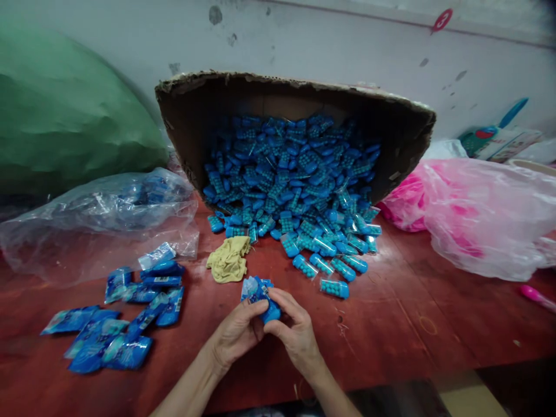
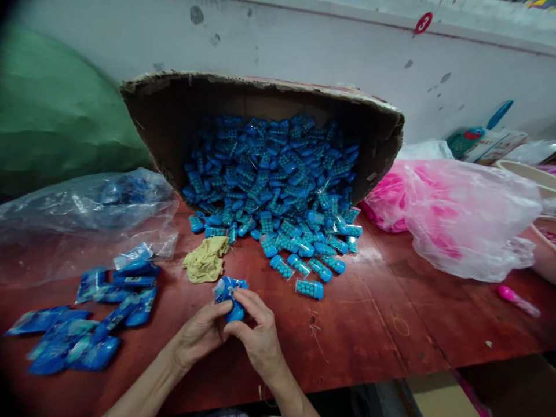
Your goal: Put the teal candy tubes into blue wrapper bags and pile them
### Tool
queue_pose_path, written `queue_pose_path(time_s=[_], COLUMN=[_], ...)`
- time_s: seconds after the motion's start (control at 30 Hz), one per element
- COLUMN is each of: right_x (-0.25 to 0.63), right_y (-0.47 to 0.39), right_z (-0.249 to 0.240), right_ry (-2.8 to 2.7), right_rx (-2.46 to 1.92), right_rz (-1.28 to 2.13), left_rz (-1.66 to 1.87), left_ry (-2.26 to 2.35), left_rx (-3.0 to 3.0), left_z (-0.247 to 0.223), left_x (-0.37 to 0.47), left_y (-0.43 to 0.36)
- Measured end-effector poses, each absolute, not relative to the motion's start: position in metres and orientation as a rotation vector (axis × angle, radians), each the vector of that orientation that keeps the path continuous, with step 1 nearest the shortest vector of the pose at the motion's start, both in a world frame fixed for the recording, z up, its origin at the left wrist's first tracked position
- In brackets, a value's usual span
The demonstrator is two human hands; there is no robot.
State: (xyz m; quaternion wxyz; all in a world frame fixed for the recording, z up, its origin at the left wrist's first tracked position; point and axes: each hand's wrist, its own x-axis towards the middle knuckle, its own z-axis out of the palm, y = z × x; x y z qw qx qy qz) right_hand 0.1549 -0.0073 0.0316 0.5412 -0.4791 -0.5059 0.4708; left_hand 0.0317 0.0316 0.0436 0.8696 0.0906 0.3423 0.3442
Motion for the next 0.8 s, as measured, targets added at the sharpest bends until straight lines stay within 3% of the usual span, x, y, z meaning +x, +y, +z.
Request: queue_pose_path(time_s=[0.13,0.37,0.6,0.8], right_x=[0.15,0.166,0.167,0.166], right_y=[-0.009,-0.001,-0.002,-0.004], right_z=[0.03,0.033,0.037,0.036], right_ry=[-1.078,-1.105,-1.225,-1.264], right_rx=[-1.213,-1.073,-1.049,-1.046], right_rz=[1.114,1.463,1.365,1.339], left_rz=[0.728,0.715,0.687,0.831], left_ry=[0.723,0.626,0.511,0.673], left_rx=[0.188,0.238,0.257,0.175], left_z=[0.046,0.038,0.036,0.04], left_x=[0.034,0.026,0.024,0.035], left_y=[0.027,0.024,0.02,0.009])
